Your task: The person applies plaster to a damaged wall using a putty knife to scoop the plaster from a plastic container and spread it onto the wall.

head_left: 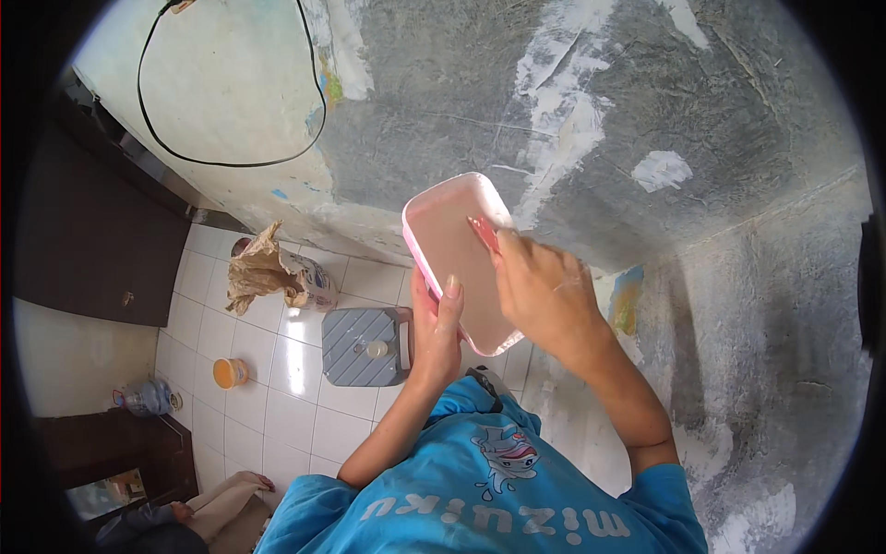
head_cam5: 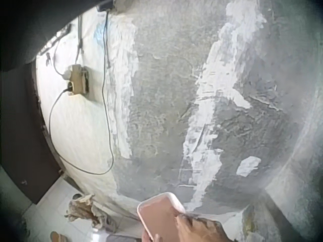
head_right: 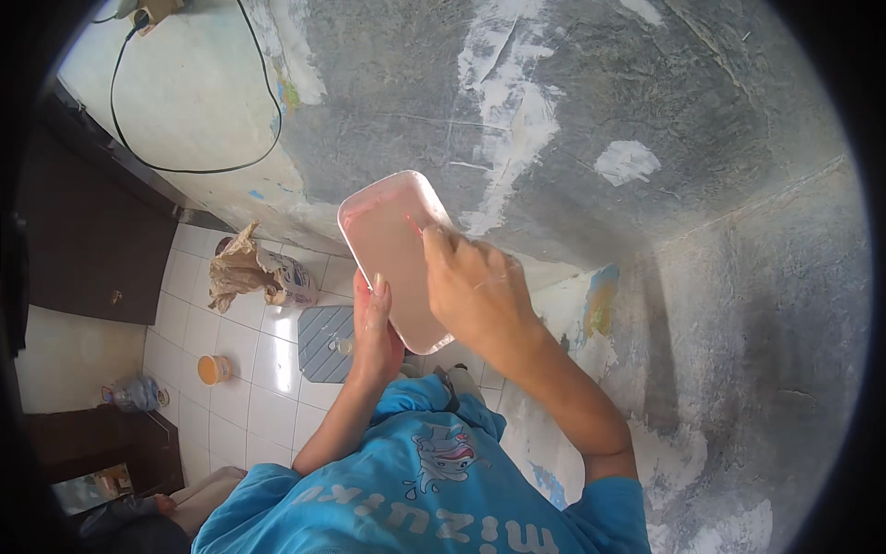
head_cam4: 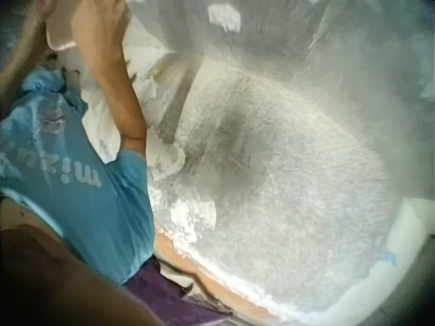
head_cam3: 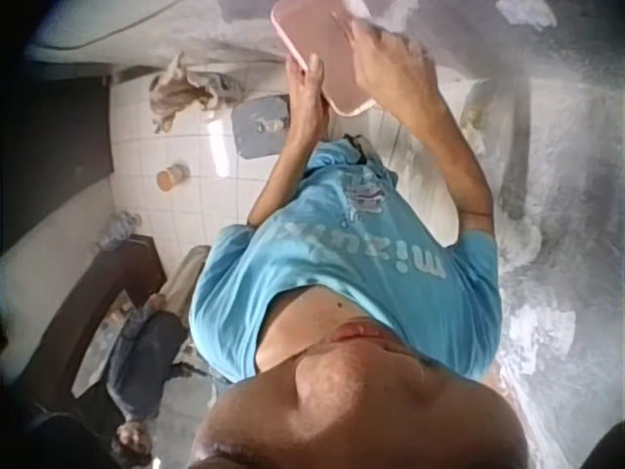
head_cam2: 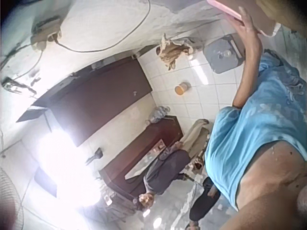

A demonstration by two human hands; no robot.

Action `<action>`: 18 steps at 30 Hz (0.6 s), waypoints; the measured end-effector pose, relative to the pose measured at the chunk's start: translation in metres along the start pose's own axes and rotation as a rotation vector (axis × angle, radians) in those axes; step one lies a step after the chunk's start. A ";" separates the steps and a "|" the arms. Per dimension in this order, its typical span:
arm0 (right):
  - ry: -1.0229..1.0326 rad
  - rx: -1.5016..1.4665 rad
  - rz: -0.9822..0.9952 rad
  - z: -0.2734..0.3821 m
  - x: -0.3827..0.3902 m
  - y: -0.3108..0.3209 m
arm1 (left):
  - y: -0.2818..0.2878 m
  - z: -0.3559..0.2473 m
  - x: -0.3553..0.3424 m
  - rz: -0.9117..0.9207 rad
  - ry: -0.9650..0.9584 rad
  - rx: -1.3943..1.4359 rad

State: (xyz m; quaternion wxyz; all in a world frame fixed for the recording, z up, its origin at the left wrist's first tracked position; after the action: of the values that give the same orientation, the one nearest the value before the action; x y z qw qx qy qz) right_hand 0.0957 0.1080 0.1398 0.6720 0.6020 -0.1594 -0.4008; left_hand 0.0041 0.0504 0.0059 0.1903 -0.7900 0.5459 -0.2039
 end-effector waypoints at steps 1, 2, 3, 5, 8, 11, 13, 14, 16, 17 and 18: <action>0.000 -0.002 0.005 0.002 0.002 -0.001 | 0.003 0.003 -0.001 -0.004 0.003 0.000; -0.022 -0.033 0.054 0.003 0.005 -0.006 | 0.006 0.008 -0.002 -0.009 0.020 0.027; -0.045 -0.064 0.103 0.002 0.007 -0.011 | 0.008 0.012 -0.003 -0.012 0.036 0.054; -0.085 -0.146 0.146 0.000 0.006 -0.018 | 0.008 0.017 -0.003 -0.011 0.074 0.069; -0.091 -0.199 0.139 -0.001 -0.003 -0.021 | 0.003 0.025 -0.001 0.016 0.144 0.095; -0.082 -0.155 0.073 -0.011 -0.016 -0.016 | -0.001 0.031 0.001 0.050 0.171 0.099; -0.108 -0.142 0.053 -0.019 -0.017 -0.015 | 0.001 0.030 -0.002 0.064 0.162 0.091; -0.147 -0.143 0.105 -0.027 -0.015 -0.019 | 0.002 0.028 -0.004 0.086 0.153 0.065; -0.183 -0.144 0.157 -0.029 -0.009 -0.022 | 0.004 0.027 -0.008 0.106 0.141 0.040; -0.152 -0.158 0.169 -0.019 -0.002 -0.021 | 0.006 0.028 -0.010 0.091 0.148 0.088; -0.125 -0.169 0.178 -0.013 0.002 -0.020 | 0.006 0.029 -0.012 0.080 0.157 0.137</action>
State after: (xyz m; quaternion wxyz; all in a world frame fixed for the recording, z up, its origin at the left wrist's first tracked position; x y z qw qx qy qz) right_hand 0.0990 0.1162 0.1179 0.7420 0.5006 -0.2194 -0.3881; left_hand 0.0106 0.0616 -0.0229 0.2085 -0.7345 0.5749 -0.2942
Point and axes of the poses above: each hand's wrist, its own x-axis away from the middle knuckle, its own y-axis out of the back of the hand, z = x × y, the point moved 9 cm from there along -x, towards the middle knuckle, and after that the axes turned 5 degrees about -x, right-handed, at the moved point
